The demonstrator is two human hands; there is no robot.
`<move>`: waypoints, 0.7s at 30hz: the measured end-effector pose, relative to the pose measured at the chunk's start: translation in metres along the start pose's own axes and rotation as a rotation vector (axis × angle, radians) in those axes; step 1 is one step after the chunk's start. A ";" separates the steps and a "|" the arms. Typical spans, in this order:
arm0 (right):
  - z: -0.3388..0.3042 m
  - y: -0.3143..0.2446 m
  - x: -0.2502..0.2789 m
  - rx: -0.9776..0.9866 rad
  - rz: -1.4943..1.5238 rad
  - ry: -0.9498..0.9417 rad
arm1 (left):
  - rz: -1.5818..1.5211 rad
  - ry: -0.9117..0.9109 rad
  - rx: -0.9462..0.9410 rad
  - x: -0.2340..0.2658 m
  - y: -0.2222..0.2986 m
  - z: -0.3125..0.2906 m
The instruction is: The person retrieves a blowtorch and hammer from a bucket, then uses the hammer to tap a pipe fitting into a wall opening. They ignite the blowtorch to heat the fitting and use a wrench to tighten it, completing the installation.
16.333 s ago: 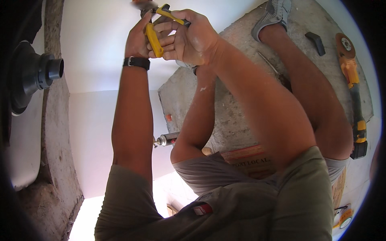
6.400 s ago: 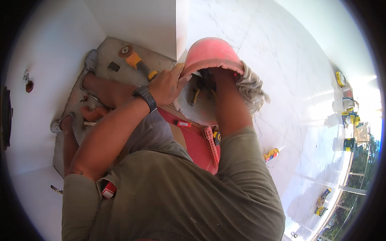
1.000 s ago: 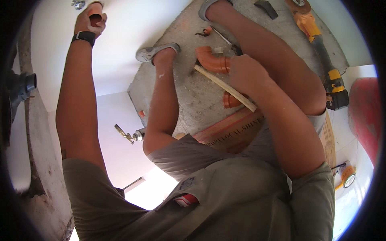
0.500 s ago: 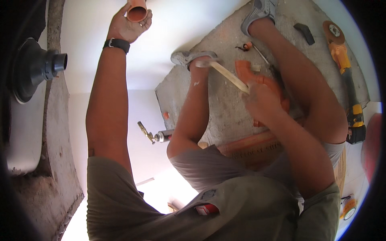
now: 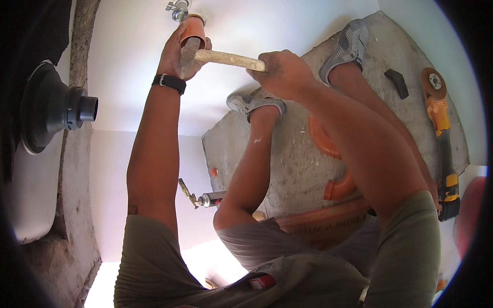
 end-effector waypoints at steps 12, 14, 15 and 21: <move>0.027 -0.010 -0.004 0.285 0.047 0.132 | -0.018 -0.012 -0.053 -0.008 0.007 -0.010; 0.033 -0.007 -0.007 0.166 0.077 0.075 | -0.044 -0.054 -0.075 -0.010 0.004 -0.010; 0.035 -0.005 -0.008 0.088 0.090 0.037 | -0.056 -0.096 -0.067 -0.009 0.005 -0.009; 0.027 -0.008 0.000 0.072 -0.008 0.093 | -0.052 -0.227 -0.099 0.002 0.000 0.009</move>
Point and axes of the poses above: each hand's wrist, its own z-axis towards the middle knuckle, its own x-axis out of the back of the hand, y = z × x, the point moved 5 cm from there along z, towards the middle knuckle, and after that the axes turned 15 degrees about -x, right-handed, at the moved point
